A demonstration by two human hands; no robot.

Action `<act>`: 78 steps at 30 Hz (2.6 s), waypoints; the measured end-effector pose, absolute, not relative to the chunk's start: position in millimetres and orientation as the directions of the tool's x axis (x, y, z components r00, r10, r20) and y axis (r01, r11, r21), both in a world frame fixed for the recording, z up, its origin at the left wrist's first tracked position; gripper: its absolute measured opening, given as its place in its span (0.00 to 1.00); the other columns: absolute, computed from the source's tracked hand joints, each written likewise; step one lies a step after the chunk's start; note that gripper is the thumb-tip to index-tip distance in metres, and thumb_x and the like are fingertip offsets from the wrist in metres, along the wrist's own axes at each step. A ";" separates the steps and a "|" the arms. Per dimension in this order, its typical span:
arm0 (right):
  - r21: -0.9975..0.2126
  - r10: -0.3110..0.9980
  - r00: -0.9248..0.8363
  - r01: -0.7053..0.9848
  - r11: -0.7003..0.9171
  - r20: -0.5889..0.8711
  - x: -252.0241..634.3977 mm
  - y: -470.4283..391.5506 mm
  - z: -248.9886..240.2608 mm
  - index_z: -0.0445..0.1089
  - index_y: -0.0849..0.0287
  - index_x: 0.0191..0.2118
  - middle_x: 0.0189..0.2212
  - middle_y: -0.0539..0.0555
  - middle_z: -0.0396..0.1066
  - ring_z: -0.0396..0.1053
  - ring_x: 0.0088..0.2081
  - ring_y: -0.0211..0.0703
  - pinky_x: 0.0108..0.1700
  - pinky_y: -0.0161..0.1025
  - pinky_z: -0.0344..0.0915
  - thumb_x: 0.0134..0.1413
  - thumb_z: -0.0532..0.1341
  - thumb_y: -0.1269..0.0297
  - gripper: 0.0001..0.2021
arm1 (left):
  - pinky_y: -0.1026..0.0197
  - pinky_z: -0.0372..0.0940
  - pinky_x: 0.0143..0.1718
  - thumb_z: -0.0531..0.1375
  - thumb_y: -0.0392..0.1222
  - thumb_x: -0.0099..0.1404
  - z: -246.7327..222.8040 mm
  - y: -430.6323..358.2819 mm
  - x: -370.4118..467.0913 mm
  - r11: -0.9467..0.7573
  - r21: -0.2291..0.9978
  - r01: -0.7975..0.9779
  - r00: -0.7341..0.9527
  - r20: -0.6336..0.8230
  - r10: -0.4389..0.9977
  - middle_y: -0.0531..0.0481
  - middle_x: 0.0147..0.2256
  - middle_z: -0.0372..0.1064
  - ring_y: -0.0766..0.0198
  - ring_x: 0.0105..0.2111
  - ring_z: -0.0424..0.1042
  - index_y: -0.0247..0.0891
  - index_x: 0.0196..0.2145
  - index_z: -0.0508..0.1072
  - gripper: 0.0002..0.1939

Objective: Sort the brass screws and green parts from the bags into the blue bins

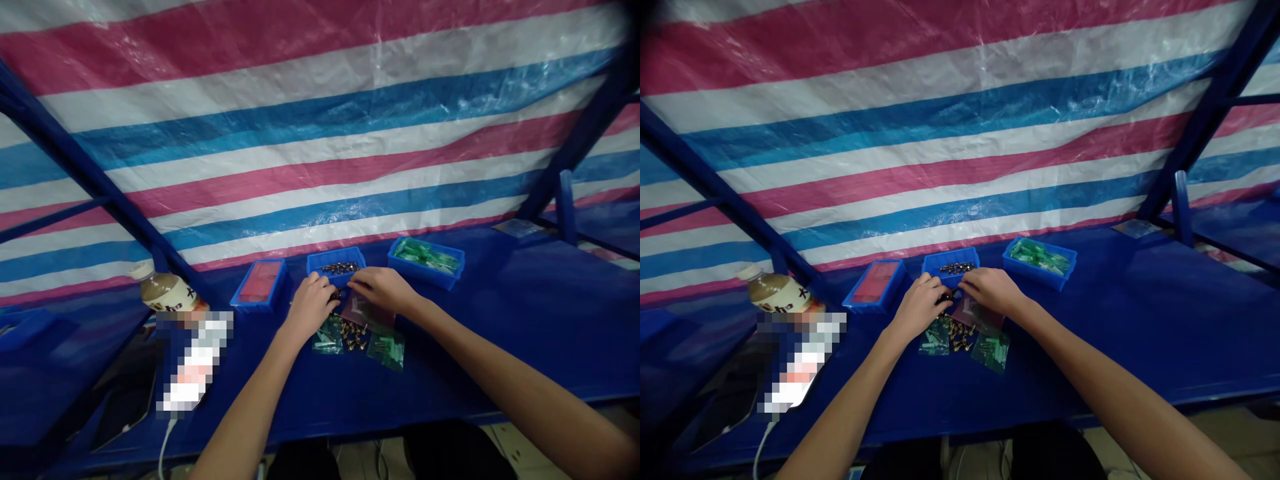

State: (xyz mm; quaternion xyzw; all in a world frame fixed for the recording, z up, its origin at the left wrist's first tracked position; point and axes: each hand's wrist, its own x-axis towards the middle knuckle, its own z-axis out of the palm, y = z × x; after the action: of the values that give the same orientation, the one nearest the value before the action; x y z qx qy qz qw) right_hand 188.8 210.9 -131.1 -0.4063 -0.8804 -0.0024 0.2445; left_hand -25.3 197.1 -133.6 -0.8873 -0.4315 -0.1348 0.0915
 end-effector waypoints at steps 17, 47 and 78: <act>-0.517 0.716 -0.540 0.499 0.695 0.442 184.8 205.5 -127.4 0.73 0.58 0.40 0.36 0.53 0.76 0.72 0.36 0.41 0.39 0.35 0.62 0.65 0.54 0.64 0.11 | 0.58 0.62 0.40 0.57 0.42 0.68 -127.1 189.0 -15.4 -0.603 0.228 0.765 0.432 0.513 0.742 0.49 0.32 0.66 0.58 0.39 0.64 0.39 0.40 0.73 0.07; -0.417 0.786 -0.247 0.737 0.532 0.567 189.9 223.0 -128.3 0.71 0.56 0.51 0.40 0.56 0.77 0.73 0.35 0.45 0.36 0.39 0.65 0.63 0.56 0.61 0.14 | 0.56 0.65 0.43 0.61 0.39 0.64 -127.1 195.6 -26.9 -0.557 0.278 0.783 0.326 0.578 0.748 0.48 0.45 0.65 0.58 0.43 0.65 0.44 0.40 0.75 0.06; -0.275 0.702 -0.544 0.665 0.695 0.460 182.9 205.3 -131.7 0.73 0.55 0.41 0.36 0.54 0.75 0.71 0.38 0.44 0.37 0.37 0.62 0.65 0.54 0.57 0.12 | 0.39 0.52 0.52 0.66 0.40 0.57 -136.9 188.4 -10.0 -0.455 0.261 0.851 0.238 0.580 0.779 0.52 0.56 0.65 0.44 0.57 0.55 0.44 0.28 0.75 0.03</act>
State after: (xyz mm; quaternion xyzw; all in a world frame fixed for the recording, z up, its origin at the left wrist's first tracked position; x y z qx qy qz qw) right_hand 182.9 205.3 -131.7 -0.3891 -0.8779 0.0336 0.2771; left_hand -10.0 188.4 -136.9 -0.7850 -0.5193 -0.3334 0.0541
